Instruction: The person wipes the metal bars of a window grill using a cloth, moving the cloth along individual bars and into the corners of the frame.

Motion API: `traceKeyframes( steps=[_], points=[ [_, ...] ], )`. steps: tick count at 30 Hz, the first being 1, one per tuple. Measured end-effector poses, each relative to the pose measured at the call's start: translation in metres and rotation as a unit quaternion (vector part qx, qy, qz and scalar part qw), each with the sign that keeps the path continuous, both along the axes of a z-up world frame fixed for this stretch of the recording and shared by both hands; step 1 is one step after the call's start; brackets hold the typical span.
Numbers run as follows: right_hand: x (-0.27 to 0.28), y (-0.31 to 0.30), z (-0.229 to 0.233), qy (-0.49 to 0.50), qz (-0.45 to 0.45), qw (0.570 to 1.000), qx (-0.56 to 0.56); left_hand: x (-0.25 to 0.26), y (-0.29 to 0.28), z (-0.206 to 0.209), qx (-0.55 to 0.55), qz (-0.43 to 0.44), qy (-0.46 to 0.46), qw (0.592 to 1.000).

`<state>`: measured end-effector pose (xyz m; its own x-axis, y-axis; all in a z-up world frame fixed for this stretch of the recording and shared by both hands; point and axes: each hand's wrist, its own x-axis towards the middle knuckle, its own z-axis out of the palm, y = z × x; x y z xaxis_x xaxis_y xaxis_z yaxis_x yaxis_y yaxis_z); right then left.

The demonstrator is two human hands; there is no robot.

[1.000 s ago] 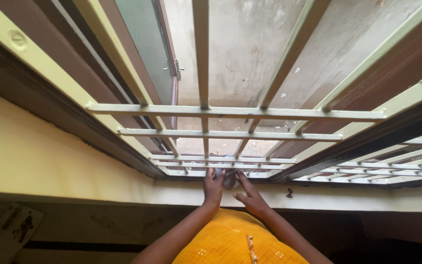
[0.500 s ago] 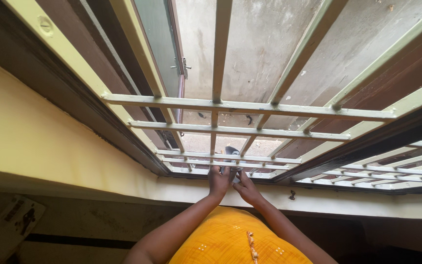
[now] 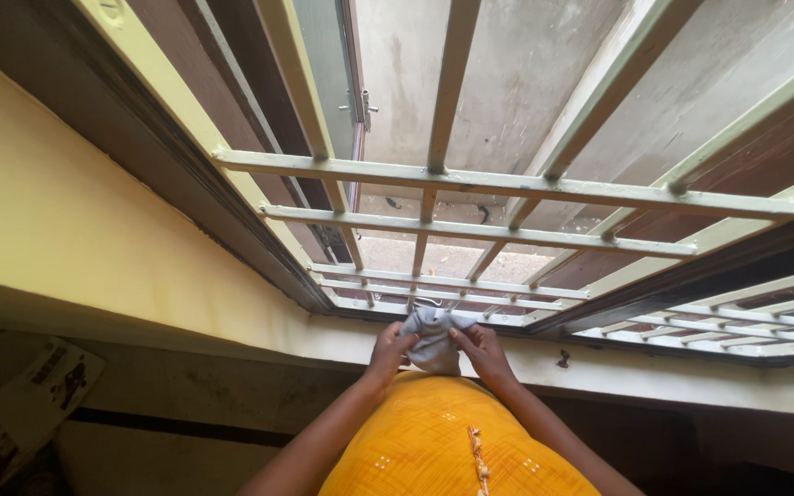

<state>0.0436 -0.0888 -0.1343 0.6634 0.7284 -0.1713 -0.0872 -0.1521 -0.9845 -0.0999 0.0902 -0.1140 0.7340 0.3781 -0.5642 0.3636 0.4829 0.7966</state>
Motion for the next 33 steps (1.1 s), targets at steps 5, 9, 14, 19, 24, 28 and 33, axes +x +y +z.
traceKeyframes(
  steps=[5,9,14,19,24,28,33],
  points=[
    [-0.007,0.043,0.041,0.234,-0.114,0.965,0.043,0.001,0.005,0.031,-0.116,0.224,-0.074,0.965],
    [-0.037,0.055,0.076,0.300,-0.120,0.935,0.144,0.013,0.006,0.043,-0.078,0.270,-0.256,0.925],
    [-0.045,0.054,0.088,0.275,-0.015,0.940,0.203,0.013,-0.012,0.018,-0.034,0.239,-0.251,0.937],
    [-0.035,0.057,0.050,0.176,0.060,0.977,0.107,0.018,-0.008,0.003,0.119,0.168,-0.218,0.954],
    [-0.023,0.069,0.014,0.092,0.092,0.990,0.055,0.025,0.010,-0.020,0.294,0.160,-0.189,0.923],
    [-0.021,0.068,0.020,0.156,0.133,0.979,0.003,0.021,0.012,-0.023,0.237,0.103,-0.033,0.965],
    [-0.030,0.050,0.040,0.194,0.124,0.970,0.085,0.009,-0.013,0.003,0.142,0.123,-0.119,0.975]
  ],
)
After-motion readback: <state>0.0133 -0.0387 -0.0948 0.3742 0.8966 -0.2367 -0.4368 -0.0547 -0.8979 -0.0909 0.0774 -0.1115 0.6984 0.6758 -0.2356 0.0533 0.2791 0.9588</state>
